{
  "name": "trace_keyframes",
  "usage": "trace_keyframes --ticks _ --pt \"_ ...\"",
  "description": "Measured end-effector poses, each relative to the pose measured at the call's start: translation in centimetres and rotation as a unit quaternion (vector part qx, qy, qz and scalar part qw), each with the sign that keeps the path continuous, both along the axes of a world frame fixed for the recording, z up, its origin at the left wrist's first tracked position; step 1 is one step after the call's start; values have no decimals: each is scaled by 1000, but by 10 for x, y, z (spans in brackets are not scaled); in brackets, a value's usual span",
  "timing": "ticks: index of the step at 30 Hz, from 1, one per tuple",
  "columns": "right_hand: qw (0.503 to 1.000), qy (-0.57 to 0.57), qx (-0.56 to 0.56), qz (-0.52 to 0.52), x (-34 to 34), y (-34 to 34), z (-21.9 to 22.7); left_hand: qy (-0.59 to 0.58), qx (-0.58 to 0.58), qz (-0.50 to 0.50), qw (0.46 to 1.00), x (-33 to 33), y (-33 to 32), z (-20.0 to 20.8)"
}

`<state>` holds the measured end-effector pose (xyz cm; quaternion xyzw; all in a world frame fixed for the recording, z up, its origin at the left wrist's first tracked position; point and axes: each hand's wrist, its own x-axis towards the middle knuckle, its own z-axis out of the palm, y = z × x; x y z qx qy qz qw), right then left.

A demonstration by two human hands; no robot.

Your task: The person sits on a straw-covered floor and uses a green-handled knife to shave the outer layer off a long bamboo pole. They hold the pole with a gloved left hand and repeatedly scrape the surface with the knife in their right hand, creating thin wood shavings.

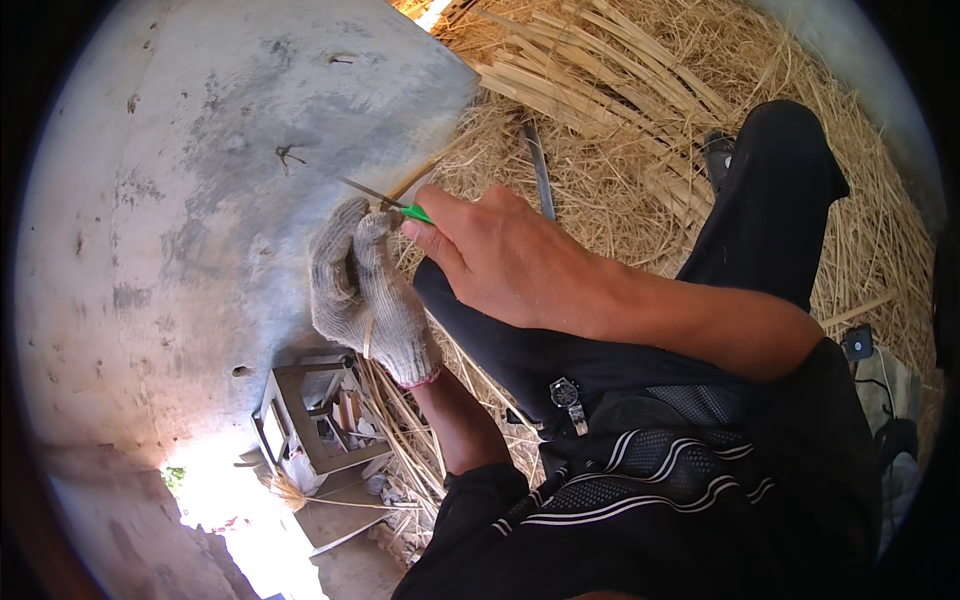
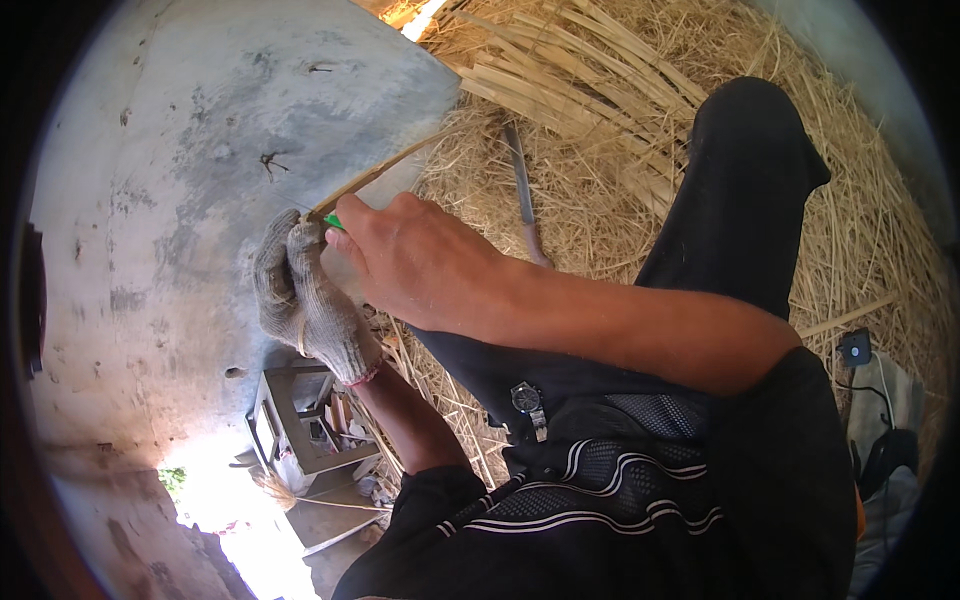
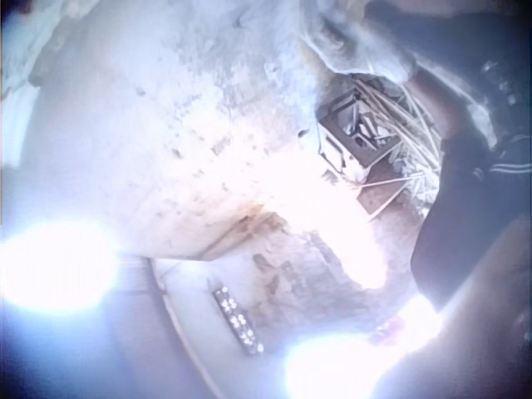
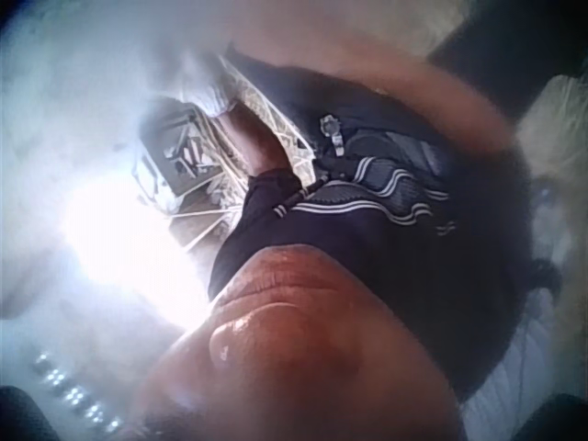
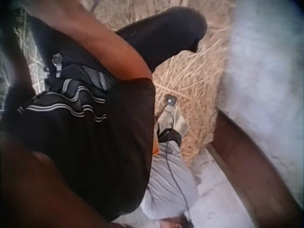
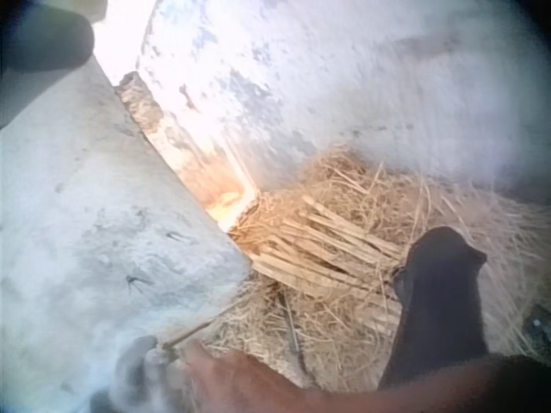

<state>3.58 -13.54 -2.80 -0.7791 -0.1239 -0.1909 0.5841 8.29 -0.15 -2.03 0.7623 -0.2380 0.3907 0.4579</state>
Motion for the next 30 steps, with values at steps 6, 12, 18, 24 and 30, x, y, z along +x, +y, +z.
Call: trace_keyframes --ticks 6,12,18,24,30 --pt "998 5 -58 -34 12 1 -10 54 -54 -36 996 2 -4 -2" --pt "971 16 -212 -107 44 -8 -67 33 -42 -91 994 8 1 -10" --pt "991 28 -94 -94 33 -21 -47 48 -53 -83 994 6 -9 -5" --pt "995 -28 -49 -79 16 -17 -29 38 -23 -98 994 8 -17 3" --pt "998 -31 49 -23 5 -10 -17 19 15 -72 997 9 -5 1"
